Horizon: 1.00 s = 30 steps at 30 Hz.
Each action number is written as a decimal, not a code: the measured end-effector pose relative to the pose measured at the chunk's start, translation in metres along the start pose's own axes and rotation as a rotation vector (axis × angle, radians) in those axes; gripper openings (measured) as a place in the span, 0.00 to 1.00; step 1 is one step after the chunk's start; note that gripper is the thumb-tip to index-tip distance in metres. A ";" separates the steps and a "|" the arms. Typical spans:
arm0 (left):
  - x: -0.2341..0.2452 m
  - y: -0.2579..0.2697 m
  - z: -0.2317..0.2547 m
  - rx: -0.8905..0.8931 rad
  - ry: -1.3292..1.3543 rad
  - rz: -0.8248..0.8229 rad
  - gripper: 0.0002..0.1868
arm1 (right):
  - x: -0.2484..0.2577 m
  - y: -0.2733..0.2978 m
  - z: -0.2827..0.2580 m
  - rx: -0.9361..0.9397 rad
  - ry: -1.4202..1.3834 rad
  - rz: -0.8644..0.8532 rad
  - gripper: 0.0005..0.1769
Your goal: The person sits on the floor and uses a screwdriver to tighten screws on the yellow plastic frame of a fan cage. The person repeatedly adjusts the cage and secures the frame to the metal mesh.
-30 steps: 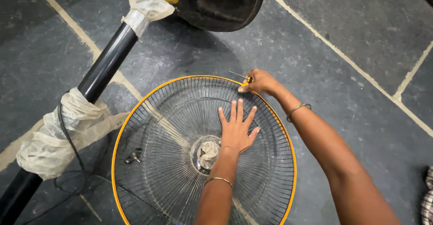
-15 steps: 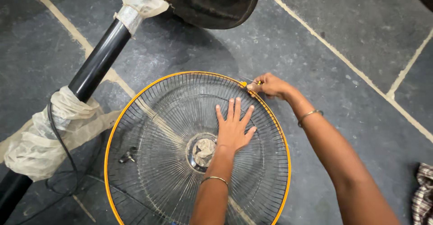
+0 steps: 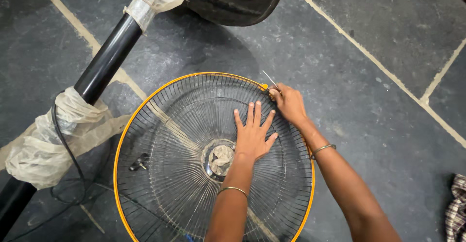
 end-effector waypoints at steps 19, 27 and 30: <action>0.000 -0.001 0.002 -0.016 0.001 0.007 0.41 | 0.010 0.007 0.002 -0.078 -0.078 0.092 0.11; -0.001 -0.002 -0.005 0.042 0.029 0.040 0.41 | -0.015 -0.038 0.024 -0.172 0.121 -0.351 0.20; 0.000 -0.002 -0.003 0.022 0.049 0.048 0.41 | -0.022 -0.052 0.015 -0.019 0.153 -0.552 0.22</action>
Point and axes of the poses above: each hand's wrist, its own y-axis away from the middle knuckle, its own x-axis out of the back of the hand, z = x × y, the point moved 10 cm from there along -y, towards the middle knuckle, and after that the axes turned 2 degrees about z, right-handed, at the moved point
